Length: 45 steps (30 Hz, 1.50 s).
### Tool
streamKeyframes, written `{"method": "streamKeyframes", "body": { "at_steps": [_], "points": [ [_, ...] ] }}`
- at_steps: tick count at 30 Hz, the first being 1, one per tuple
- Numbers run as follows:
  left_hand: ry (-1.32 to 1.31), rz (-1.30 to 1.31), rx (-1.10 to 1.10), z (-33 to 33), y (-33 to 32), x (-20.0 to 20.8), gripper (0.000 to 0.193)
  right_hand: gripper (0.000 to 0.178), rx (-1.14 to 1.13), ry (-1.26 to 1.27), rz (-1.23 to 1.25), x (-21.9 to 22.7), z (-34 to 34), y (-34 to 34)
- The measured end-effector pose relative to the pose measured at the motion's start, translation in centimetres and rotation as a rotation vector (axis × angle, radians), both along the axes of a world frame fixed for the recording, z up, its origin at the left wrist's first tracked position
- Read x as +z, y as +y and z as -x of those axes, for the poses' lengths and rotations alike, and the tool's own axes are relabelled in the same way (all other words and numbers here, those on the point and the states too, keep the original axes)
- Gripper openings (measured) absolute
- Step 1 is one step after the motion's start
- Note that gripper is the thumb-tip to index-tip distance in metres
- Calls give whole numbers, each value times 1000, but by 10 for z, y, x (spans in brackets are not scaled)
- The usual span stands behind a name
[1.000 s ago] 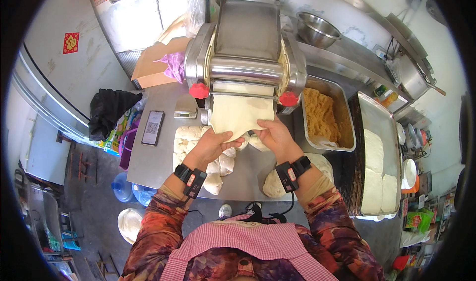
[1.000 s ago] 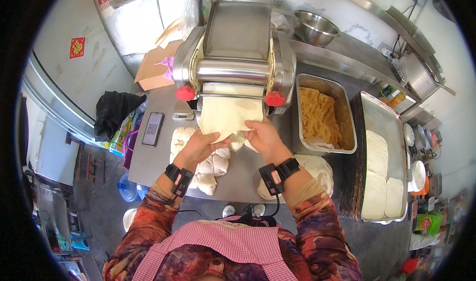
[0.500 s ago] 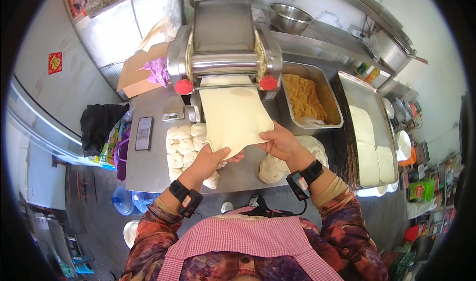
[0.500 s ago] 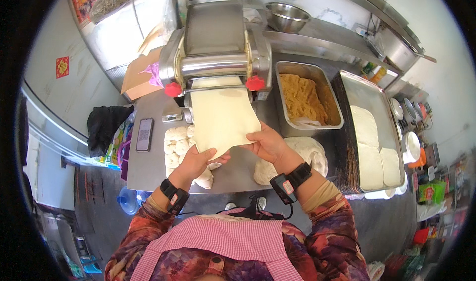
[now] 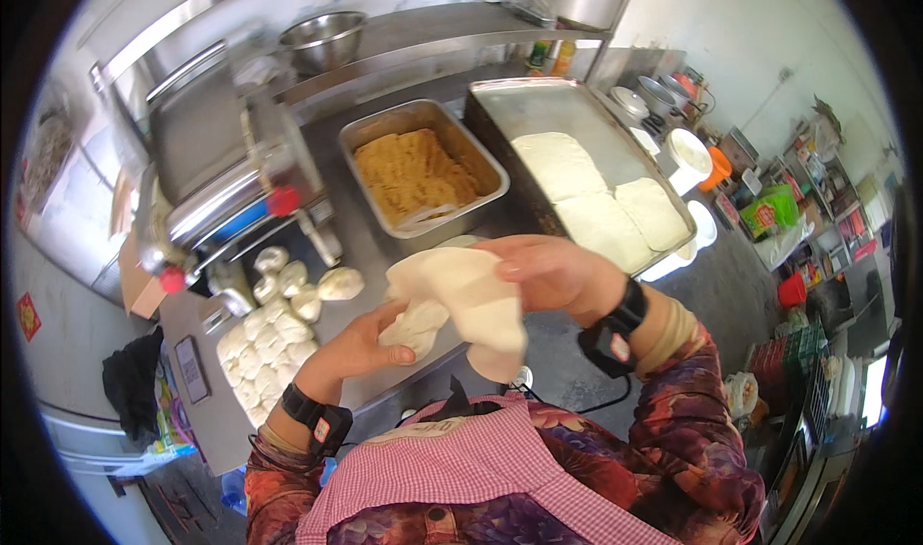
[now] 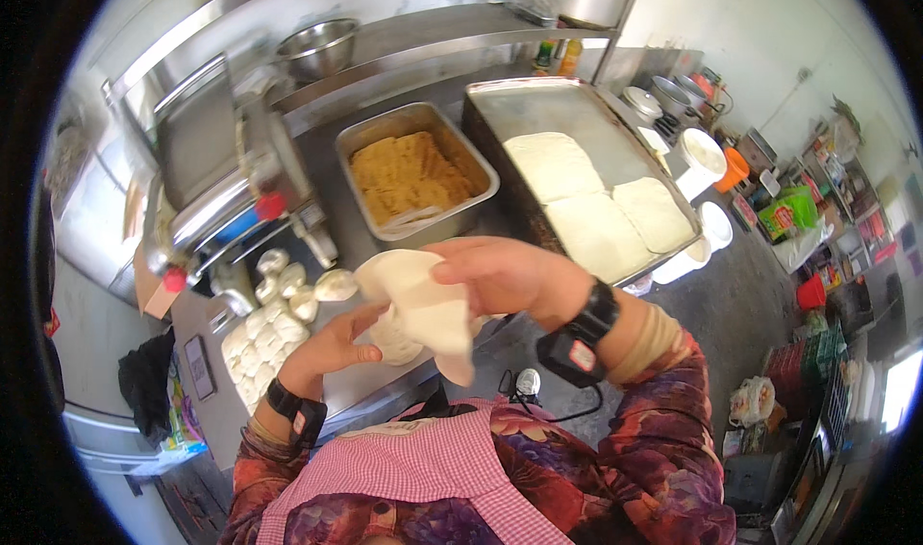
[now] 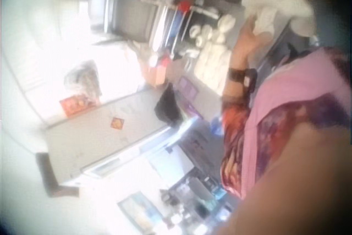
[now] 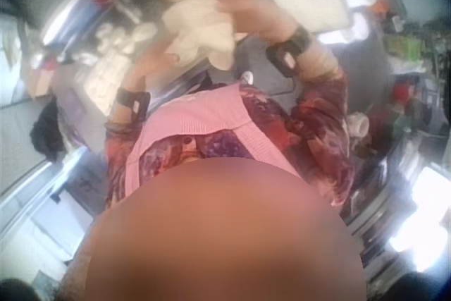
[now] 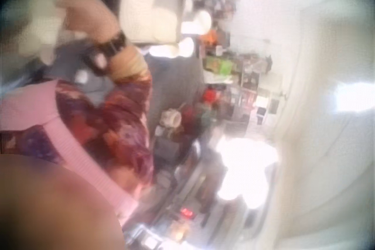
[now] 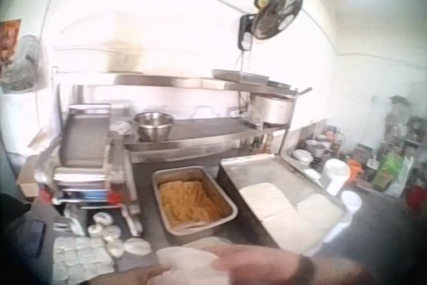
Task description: The person places a tray of unbaked pies into a commercial oven, retrieves a baked tray, and then prepares new pie dough by rolling small dough balls through a dough sheeter and arranging the flattened sheets on a tray.
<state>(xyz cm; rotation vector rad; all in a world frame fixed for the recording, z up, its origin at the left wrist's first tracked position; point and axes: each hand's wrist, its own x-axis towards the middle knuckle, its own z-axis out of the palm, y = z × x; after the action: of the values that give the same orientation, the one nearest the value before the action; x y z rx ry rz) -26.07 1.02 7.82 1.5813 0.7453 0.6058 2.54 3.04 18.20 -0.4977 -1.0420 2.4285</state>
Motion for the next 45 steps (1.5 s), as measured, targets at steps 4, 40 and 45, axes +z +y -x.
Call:
{"method": "streamKeyframes", "body": {
  "at_steps": [4, 40, 45],
  "points": [
    [-229, 366, -98, -117, 38, 43, 56, 58, -114, -89, -232, 41, -139, 5],
    [939, -903, 326, -629, 388, -44, 23, 59, 7, -1207, -1659, -149, -520, 238],
    [881, -704, 508, -660, 412, -58, 17, 57, -87, -1116, -1683, -149, -521, 239]
  ]
}}
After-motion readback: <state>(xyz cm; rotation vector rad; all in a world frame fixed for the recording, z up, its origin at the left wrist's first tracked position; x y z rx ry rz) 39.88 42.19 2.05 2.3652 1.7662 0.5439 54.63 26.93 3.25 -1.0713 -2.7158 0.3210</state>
